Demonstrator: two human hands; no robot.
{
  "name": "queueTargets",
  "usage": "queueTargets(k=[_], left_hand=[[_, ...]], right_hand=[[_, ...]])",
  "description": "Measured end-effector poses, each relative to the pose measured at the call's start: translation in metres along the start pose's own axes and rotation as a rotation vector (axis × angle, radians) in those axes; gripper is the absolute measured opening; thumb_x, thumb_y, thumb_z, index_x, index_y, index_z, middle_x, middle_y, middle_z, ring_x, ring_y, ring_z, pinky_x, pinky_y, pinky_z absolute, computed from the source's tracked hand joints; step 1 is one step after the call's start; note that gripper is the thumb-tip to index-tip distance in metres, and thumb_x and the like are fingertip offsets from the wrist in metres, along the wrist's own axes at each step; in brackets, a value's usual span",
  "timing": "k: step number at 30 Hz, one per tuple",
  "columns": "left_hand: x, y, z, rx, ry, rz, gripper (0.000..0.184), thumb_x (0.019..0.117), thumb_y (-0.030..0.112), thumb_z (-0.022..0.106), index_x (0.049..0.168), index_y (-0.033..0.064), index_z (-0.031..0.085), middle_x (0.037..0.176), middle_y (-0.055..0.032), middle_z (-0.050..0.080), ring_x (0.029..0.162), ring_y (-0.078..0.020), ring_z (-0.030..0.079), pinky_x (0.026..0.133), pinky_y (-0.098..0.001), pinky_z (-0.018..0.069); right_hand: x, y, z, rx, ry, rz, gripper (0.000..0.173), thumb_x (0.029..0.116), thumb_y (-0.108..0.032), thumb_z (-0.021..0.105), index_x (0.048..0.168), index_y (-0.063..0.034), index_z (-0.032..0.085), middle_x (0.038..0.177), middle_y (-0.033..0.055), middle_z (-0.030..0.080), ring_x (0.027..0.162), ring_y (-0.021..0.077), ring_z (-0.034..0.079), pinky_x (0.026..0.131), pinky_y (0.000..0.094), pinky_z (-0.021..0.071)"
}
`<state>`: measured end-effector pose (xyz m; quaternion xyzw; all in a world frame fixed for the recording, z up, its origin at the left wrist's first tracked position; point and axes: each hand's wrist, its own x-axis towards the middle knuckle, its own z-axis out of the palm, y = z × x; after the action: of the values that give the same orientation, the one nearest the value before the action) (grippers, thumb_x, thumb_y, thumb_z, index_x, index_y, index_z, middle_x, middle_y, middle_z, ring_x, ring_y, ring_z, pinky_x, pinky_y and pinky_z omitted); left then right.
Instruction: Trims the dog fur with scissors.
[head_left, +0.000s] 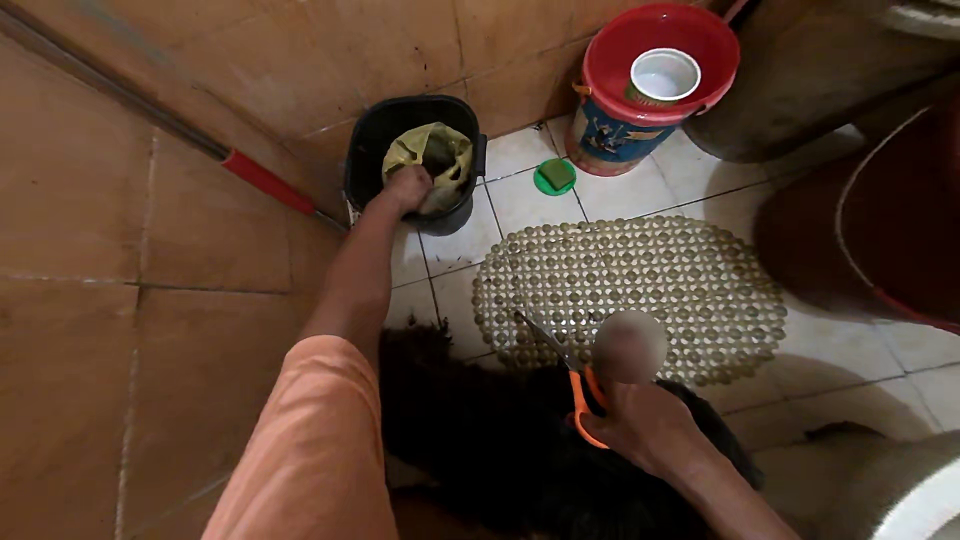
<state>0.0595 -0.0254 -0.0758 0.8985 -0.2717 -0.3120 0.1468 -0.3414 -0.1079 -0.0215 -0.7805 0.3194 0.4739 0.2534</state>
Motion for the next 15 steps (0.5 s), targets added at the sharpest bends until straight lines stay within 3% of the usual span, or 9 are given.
queueTargets(k=[1, 2, 4, 5, 6, 9, 12, 14, 15], left_hand=[[0.002, 0.0, 0.001, 0.173, 0.04, -0.009, 0.032, 0.1034, 0.012, 0.056, 0.132, -0.0012, 0.061, 0.133, -0.0298, 0.061, 0.125, -0.0472, 0.059, 0.103, -0.0665, 0.0453], [0.002, 0.0, 0.002, 0.319, 0.08, -0.038, 0.043, 0.0962, 0.015, 0.068, 0.137, 0.0021, 0.06, 0.14, -0.0304, 0.056, 0.129, -0.0505, 0.055, 0.103, -0.07, 0.044], [-0.004, 0.006, -0.003, 0.425, 0.129, -0.144, 0.077, 0.0886, 0.028, 0.078, 0.154, 0.0042, 0.044, 0.16, -0.0365, 0.025, 0.146, -0.0588, 0.027, 0.11, -0.0766, 0.0305], [-0.008, 0.008, -0.009, 0.415, 0.17, -0.182, 0.085, 0.0898, 0.035, 0.078, 0.157, 0.0026, 0.037, 0.163, -0.0379, 0.016, 0.15, -0.0588, 0.017, 0.112, -0.0771, 0.0257], [-0.012, 0.007, -0.014, 0.415, 0.228, -0.2, 0.084, 0.0922, 0.038, 0.075, 0.156, -0.0009, 0.037, 0.161, -0.0395, 0.019, 0.149, -0.059, 0.02, 0.11, -0.0769, 0.0288], [-0.031, 0.006, -0.032, 0.395, 0.373, -0.181, 0.057, 0.0989, 0.023, 0.065, 0.146, -0.0055, 0.048, 0.149, -0.0367, 0.044, 0.136, -0.0575, 0.045, 0.101, -0.0741, 0.0415], [-0.071, 0.0, -0.036, 0.236, 0.43, 0.006, 0.046, 0.1021, 0.021, 0.058, 0.143, -0.0002, 0.054, 0.146, -0.029, 0.051, 0.133, -0.0483, 0.051, 0.106, -0.0662, 0.0429], [-0.109, -0.002, -0.011, 0.166, 0.311, 0.184, 0.038, 0.104, 0.021, 0.057, 0.135, 0.0003, 0.061, 0.137, -0.0271, 0.058, 0.124, -0.0441, 0.059, 0.105, -0.0632, 0.0463], [-0.129, -0.003, 0.011, 0.169, 0.169, 0.234, 0.036, 0.1054, 0.025, 0.057, 0.132, 0.0018, 0.064, 0.133, -0.0254, 0.061, 0.123, -0.0422, 0.061, 0.105, -0.0629, 0.047]], right_hand=[[0.0, 0.0, 0.0, 0.006, -0.002, 0.0, 0.063, 0.0934, -0.054, 0.068, 0.13, -0.0035, 0.062, 0.121, 0.0223, 0.068, 0.115, 0.0404, 0.066, 0.093, 0.06, 0.0524], [0.0, 0.001, 0.0, 0.018, 0.003, -0.002, 0.062, 0.0931, -0.054, 0.068, 0.13, -0.0041, 0.062, 0.121, 0.0221, 0.069, 0.115, 0.0402, 0.066, 0.093, 0.0599, 0.0524], [-0.001, 0.003, -0.002, 0.038, 0.014, -0.006, 0.063, 0.0937, -0.053, 0.068, 0.133, -0.0041, 0.062, 0.122, 0.0223, 0.068, 0.115, 0.0406, 0.066, 0.094, 0.0601, 0.0523], [-0.002, 0.003, -0.003, 0.043, 0.027, -0.008, 0.062, 0.0937, -0.052, 0.068, 0.132, -0.0034, 0.062, 0.121, 0.0226, 0.069, 0.114, 0.0407, 0.067, 0.093, 0.0601, 0.0526], [-0.003, 0.004, -0.002, 0.044, 0.033, -0.006, 0.062, 0.0937, -0.052, 0.069, 0.131, -0.0024, 0.062, 0.12, 0.023, 0.068, 0.113, 0.0413, 0.067, 0.092, 0.0602, 0.0526], [-0.005, 0.006, -0.001, 0.035, 0.052, 0.002, 0.062, 0.094, -0.052, 0.068, 0.129, -0.0013, 0.061, 0.119, 0.0247, 0.068, 0.112, 0.043, 0.066, 0.09, 0.0619, 0.0524], [-0.005, 0.015, 0.003, 0.087, 0.133, -0.05, 0.06, 0.0938, -0.053, 0.069, 0.124, -0.0015, 0.065, 0.115, 0.0258, 0.068, 0.11, 0.0449, 0.066, 0.09, 0.065, 0.0509], [-0.007, 0.022, 0.004, 0.182, 0.218, -0.089, 0.059, 0.0934, -0.05, 0.071, 0.124, 0.0003, 0.066, 0.121, 0.0286, 0.065, 0.115, 0.0467, 0.063, 0.094, 0.0672, 0.0487], [-0.012, 0.023, 0.004, 0.233, 0.254, -0.095, 0.061, 0.0935, -0.047, 0.071, 0.128, 0.0022, 0.063, 0.127, 0.0303, 0.062, 0.12, 0.0476, 0.06, 0.097, 0.0675, 0.0474]])
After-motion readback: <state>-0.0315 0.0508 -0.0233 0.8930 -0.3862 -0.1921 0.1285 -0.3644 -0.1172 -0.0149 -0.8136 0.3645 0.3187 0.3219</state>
